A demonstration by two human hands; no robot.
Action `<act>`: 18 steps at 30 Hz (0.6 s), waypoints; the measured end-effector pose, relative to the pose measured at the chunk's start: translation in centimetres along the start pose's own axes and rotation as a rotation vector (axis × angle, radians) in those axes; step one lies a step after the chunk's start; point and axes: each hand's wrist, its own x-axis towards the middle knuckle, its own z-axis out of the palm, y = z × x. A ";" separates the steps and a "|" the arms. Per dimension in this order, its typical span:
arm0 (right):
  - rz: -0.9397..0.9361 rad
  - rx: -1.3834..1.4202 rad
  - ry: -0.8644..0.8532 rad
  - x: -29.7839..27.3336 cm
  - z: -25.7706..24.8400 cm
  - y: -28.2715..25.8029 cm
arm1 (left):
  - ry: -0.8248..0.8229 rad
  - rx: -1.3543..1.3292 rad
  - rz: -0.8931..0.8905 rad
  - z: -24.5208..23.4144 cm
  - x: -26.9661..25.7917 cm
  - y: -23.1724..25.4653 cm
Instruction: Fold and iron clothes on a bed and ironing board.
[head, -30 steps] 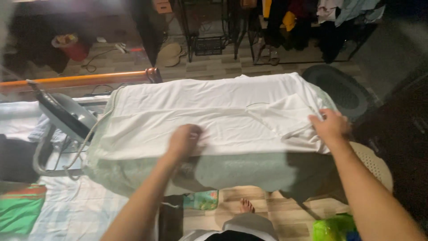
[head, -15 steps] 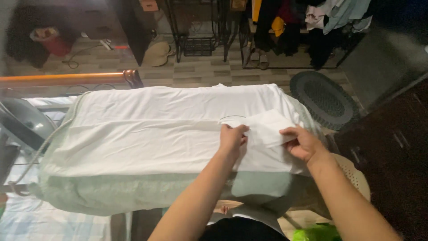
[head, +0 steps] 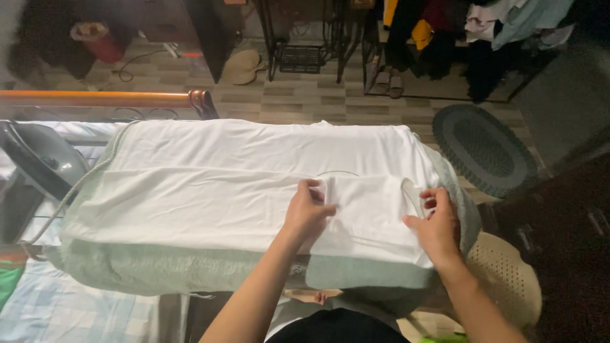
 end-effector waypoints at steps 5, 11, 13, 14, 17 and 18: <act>-0.568 -0.457 0.027 -1.0 6.0 -4.3 | 0.425 0.784 0.666 0.1 -2.8 0.2; -0.609 -0.950 -0.301 -0.3 10.8 -3.7 | 0.430 1.452 0.509 -7.5 -0.8 -2.2; -0.620 -0.919 -0.268 0.4 9.9 -2.7 | 0.512 1.486 0.469 -13.1 -1.0 -1.1; -0.634 -0.892 -0.233 0.7 9.5 -2.2 | 0.598 1.514 0.430 -16.0 -1.2 -0.7; -0.634 -0.855 -0.155 1.0 9.1 -1.5 | 0.704 1.524 0.254 -23.9 -1.6 1.5; -0.632 -0.855 -0.157 1.4 9.4 -1.5 | 0.702 1.525 0.251 -26.5 -1.2 1.7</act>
